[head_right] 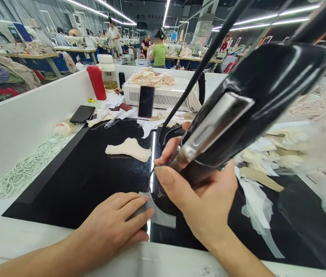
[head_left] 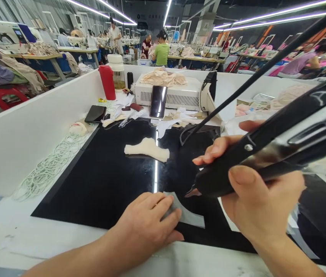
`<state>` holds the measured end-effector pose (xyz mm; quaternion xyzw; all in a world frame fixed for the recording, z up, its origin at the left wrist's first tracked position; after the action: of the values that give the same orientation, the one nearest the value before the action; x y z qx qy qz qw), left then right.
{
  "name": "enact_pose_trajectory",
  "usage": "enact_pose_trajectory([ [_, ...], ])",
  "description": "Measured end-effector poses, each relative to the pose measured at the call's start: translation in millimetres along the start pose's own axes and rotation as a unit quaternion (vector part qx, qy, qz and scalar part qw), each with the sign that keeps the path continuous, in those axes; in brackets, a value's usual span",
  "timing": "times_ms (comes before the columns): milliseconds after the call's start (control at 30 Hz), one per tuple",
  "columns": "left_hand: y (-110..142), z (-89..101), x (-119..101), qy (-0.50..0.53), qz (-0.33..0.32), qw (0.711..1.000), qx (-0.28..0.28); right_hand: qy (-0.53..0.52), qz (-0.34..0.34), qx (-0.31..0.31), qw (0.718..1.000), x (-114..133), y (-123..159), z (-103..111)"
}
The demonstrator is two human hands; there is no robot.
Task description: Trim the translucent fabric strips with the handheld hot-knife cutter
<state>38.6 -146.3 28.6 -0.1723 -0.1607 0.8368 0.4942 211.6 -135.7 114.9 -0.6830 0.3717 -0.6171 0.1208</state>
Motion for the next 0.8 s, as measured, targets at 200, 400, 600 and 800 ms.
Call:
enact_pose_trajectory([
  [200,1.3,0.8,-0.8,-0.003,0.0,1.0,0.009,0.026,0.0,-0.039,0.999,13.0,10.5,23.3],
  [400,0.6,1.0,-1.2,-0.01,-0.003,1.0,0.015,-0.001,-0.008,-0.082,0.997,17.0,21.8,36.3],
  [600,-0.8,2.4,-1.6,-0.009,-0.003,1.0,0.02,-0.021,-0.005,-0.075,0.997,15.6,26.4,36.8],
  [800,0.7,0.9,-1.8,-0.012,0.0,1.0,0.024,-0.009,0.007,-0.039,0.999,12.4,31.3,38.6],
])
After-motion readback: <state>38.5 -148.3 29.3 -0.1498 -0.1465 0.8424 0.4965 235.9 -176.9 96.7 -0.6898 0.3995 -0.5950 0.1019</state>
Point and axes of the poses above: each hand's wrist, its own y-axis away from the middle knuckle, its own z-axis out of the back of the hand, x = y × z, the point moved 4 cm from there along -y, towards the middle knuckle, and after that the axes turned 8 degrees about z, right-handed, at the moved point
